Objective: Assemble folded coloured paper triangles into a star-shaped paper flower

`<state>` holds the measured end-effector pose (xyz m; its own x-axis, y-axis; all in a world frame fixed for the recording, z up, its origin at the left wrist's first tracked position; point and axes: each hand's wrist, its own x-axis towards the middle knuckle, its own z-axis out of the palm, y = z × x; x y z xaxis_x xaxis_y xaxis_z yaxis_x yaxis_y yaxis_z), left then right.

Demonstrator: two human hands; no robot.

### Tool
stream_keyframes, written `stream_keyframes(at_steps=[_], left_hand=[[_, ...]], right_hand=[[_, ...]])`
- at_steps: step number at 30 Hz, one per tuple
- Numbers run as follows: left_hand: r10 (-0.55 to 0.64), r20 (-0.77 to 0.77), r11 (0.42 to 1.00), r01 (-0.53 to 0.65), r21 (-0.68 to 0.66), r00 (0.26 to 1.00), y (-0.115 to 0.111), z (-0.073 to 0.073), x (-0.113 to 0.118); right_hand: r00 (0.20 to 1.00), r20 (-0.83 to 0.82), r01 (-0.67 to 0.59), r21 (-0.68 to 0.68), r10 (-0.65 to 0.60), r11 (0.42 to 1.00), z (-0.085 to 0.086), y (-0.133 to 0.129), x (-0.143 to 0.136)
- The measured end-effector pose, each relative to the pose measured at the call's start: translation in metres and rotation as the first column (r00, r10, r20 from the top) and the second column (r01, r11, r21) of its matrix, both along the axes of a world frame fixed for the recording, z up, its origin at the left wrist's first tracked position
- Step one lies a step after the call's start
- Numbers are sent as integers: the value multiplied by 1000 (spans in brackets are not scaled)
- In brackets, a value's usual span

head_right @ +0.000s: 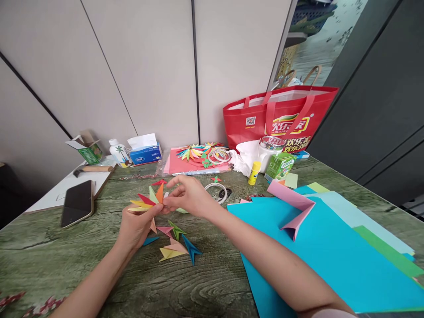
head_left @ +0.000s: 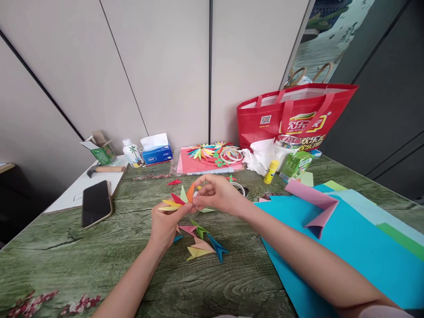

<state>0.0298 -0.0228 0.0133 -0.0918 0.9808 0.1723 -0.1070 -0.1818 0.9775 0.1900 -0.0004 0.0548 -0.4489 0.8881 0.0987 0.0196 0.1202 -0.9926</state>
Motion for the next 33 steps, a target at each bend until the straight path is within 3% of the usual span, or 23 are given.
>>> stream_keyframes(at_steps=[2,3,6,9,12,17,22,28,30,33], left_hand=[[82,-140,977,-52,206,987,-4,3,-2],[133,-215,939,-53,339,968,-7,6,-3],[227,-411,766,99,636,883,-17,11,-9],[283,-490,595,249,764,824,-25,12,-14],[381,-523,510,298,807,762,-28,10,-16],[444,-551,447,359,819,707,-24,2,-19],[476,-603,439,421,794,641,-23,-2,-24],[399,-695,507,488,711,598,-24,10,-25],[401,-723,480,543,689,563,-23,12,-25],[468,-718,397,604,691,515,-22,10,-26]], right_hand=[[986,-57,-158,-57,155,986,8,1,7],[976,-61,-211,-60,207,976,12,1,11],[946,-3,-324,-23,324,946,22,0,23],[911,51,-410,-1,410,912,27,-1,31],[898,56,-437,0,436,900,29,-2,33],[893,61,-447,-4,446,895,28,-1,32],[887,75,-455,-42,457,890,24,1,31],[894,110,-427,-83,434,900,22,1,29],[900,137,-404,-97,414,910,22,1,29],[906,190,-364,-106,379,925,23,0,29]])
